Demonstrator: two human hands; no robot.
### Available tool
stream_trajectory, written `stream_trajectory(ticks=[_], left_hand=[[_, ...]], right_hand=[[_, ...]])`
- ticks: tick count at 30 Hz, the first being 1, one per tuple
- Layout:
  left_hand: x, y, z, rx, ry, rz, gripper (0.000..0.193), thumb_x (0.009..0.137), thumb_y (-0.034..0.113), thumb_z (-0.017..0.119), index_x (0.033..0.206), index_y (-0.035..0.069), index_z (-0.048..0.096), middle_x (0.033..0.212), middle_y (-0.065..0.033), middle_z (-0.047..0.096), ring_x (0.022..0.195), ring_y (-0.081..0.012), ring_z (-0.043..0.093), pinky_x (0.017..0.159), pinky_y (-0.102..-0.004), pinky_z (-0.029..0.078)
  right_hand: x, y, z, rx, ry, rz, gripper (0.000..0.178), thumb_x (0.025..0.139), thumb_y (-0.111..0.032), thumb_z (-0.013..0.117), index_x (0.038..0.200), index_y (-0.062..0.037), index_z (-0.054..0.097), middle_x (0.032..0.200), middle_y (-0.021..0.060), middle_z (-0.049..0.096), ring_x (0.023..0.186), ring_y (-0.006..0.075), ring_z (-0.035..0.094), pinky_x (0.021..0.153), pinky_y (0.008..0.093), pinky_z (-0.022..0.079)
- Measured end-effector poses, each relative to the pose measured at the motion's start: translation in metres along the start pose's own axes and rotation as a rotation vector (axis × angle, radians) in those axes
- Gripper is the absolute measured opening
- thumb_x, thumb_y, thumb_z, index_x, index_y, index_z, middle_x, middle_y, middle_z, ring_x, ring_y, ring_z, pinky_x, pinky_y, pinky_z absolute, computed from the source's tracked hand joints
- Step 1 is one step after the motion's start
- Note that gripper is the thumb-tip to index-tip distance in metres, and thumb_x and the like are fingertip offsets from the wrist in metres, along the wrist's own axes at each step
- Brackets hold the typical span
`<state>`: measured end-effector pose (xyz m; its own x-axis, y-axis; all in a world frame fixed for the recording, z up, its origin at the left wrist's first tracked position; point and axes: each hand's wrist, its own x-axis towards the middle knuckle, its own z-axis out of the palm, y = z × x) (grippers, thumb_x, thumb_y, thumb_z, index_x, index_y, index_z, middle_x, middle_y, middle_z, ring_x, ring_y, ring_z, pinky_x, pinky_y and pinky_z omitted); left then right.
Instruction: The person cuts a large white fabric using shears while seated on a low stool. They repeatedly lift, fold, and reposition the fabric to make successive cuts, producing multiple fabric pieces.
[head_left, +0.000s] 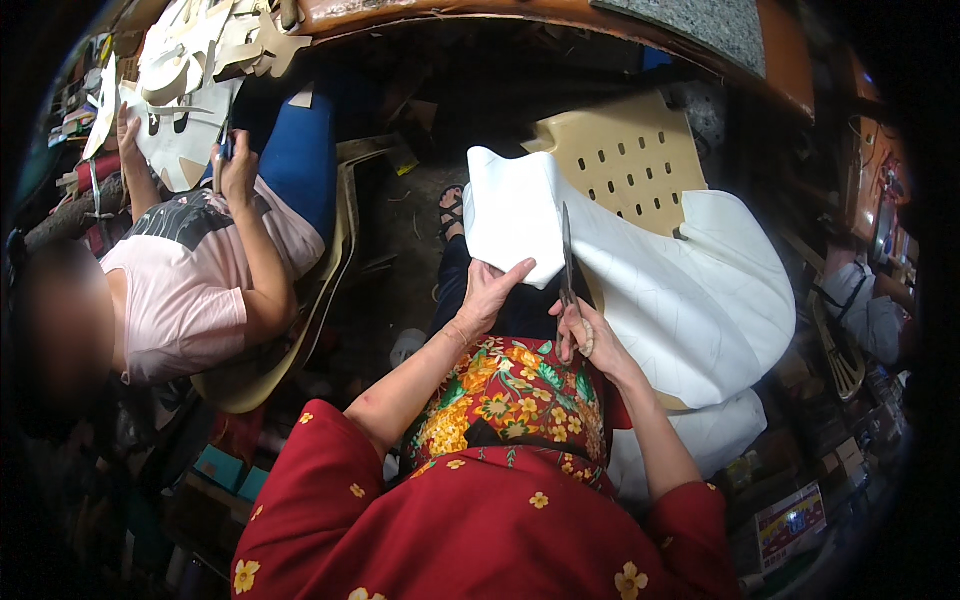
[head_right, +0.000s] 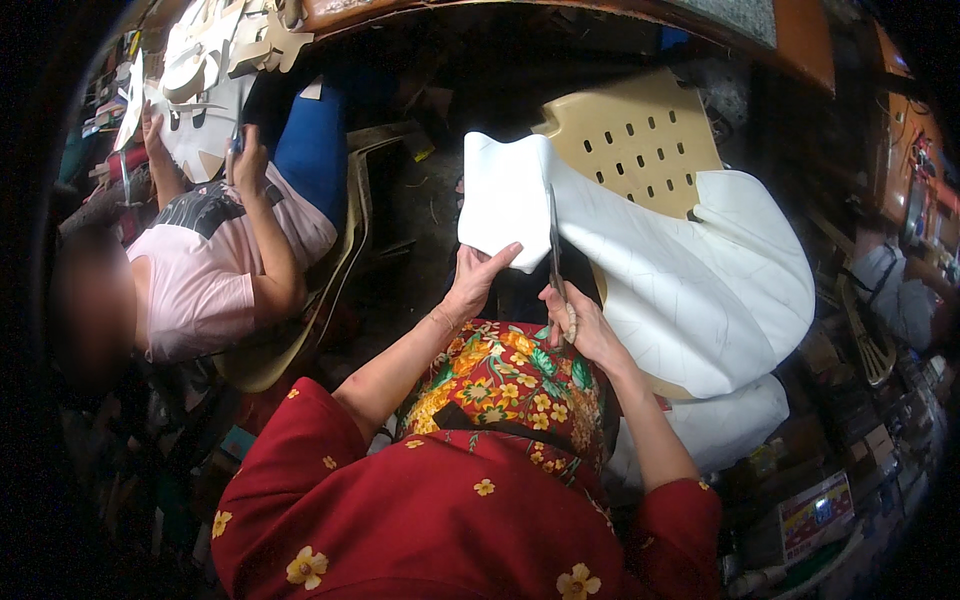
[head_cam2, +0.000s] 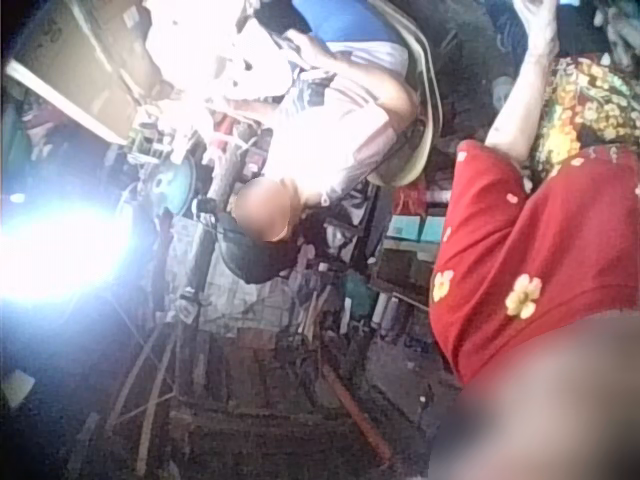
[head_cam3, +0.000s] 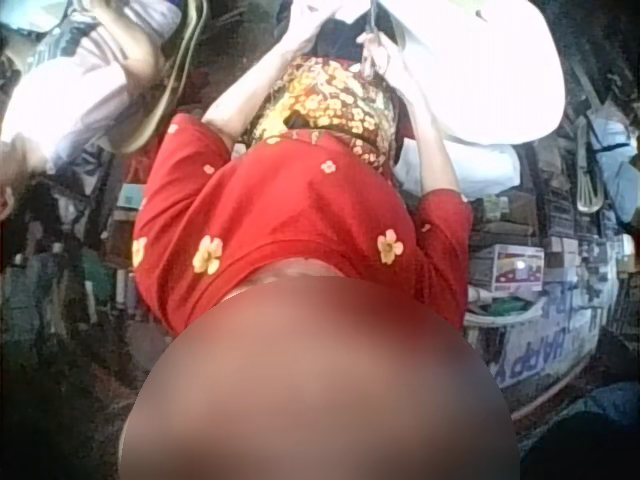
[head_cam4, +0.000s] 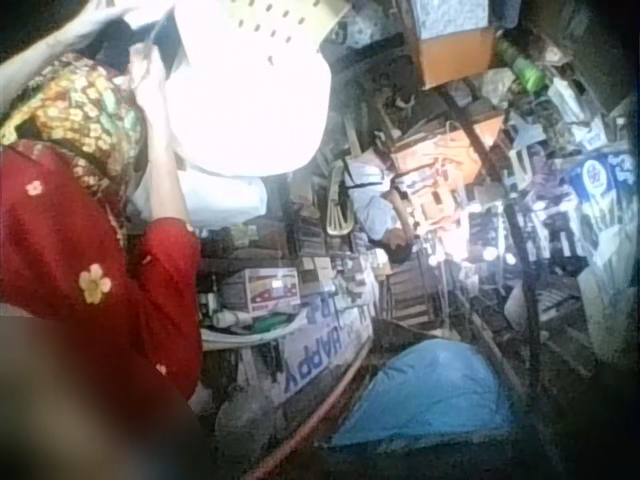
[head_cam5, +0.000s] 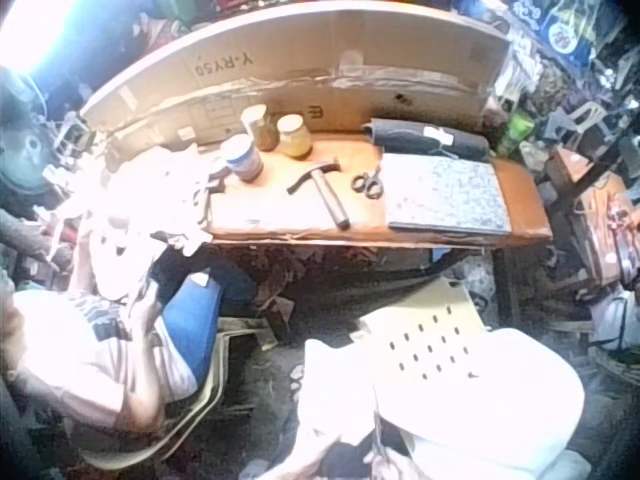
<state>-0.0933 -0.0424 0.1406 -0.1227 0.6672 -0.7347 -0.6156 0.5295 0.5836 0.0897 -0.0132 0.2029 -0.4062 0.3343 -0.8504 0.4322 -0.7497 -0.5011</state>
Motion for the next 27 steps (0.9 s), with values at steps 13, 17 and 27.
stream_trajectory(ticks=[13, 17, 27], left_hand=[[0.001, 0.002, -0.002, -0.018, 0.024, -0.047, 0.047, 0.08, 0.008, 0.074, 0.118, -0.004, 0.049, 0.109, -0.008, 0.06, 0.101, -0.0142, 0.057, 0.09, -0.0281, 0.046], [-0.001, 0.005, -0.002, -0.008, 0.005, -0.029, 0.045, 0.08, 0.008, 0.073, 0.117, -0.004, 0.05, 0.109, -0.0081, 0.06, 0.1, -0.0142, 0.058, 0.089, -0.028, 0.046], [-0.004, 0.006, -0.001, -0.014, 0.004, 0.003, 0.047, 0.08, 0.008, 0.073, 0.119, -0.004, 0.048, 0.111, -0.0086, 0.059, 0.102, -0.0146, 0.056, 0.089, -0.0288, 0.046]], right_hand=[[-0.004, -0.022, 0.0, -0.227, 0.145, 0.05, 0.042, 0.091, -0.043, 0.059, 0.089, -0.002, 0.053, 0.053, 0.0004, 0.047, 0.044, 0.009, 0.048, 0.043, 0.0255, 0.037], [0.002, -0.034, -0.004, -0.24, 0.149, 0.079, 0.038, 0.091, -0.039, 0.06, 0.088, -0.0012, 0.053, 0.052, 0.0003, 0.045, 0.043, 0.0095, 0.046, 0.044, 0.0263, 0.038], [0.018, -0.038, -0.004, -0.306, 0.177, 0.014, 0.037, 0.091, -0.036, 0.061, 0.085, 0.0005, 0.054, 0.052, 0.0012, 0.044, 0.042, 0.0109, 0.047, 0.041, 0.0284, 0.038]])
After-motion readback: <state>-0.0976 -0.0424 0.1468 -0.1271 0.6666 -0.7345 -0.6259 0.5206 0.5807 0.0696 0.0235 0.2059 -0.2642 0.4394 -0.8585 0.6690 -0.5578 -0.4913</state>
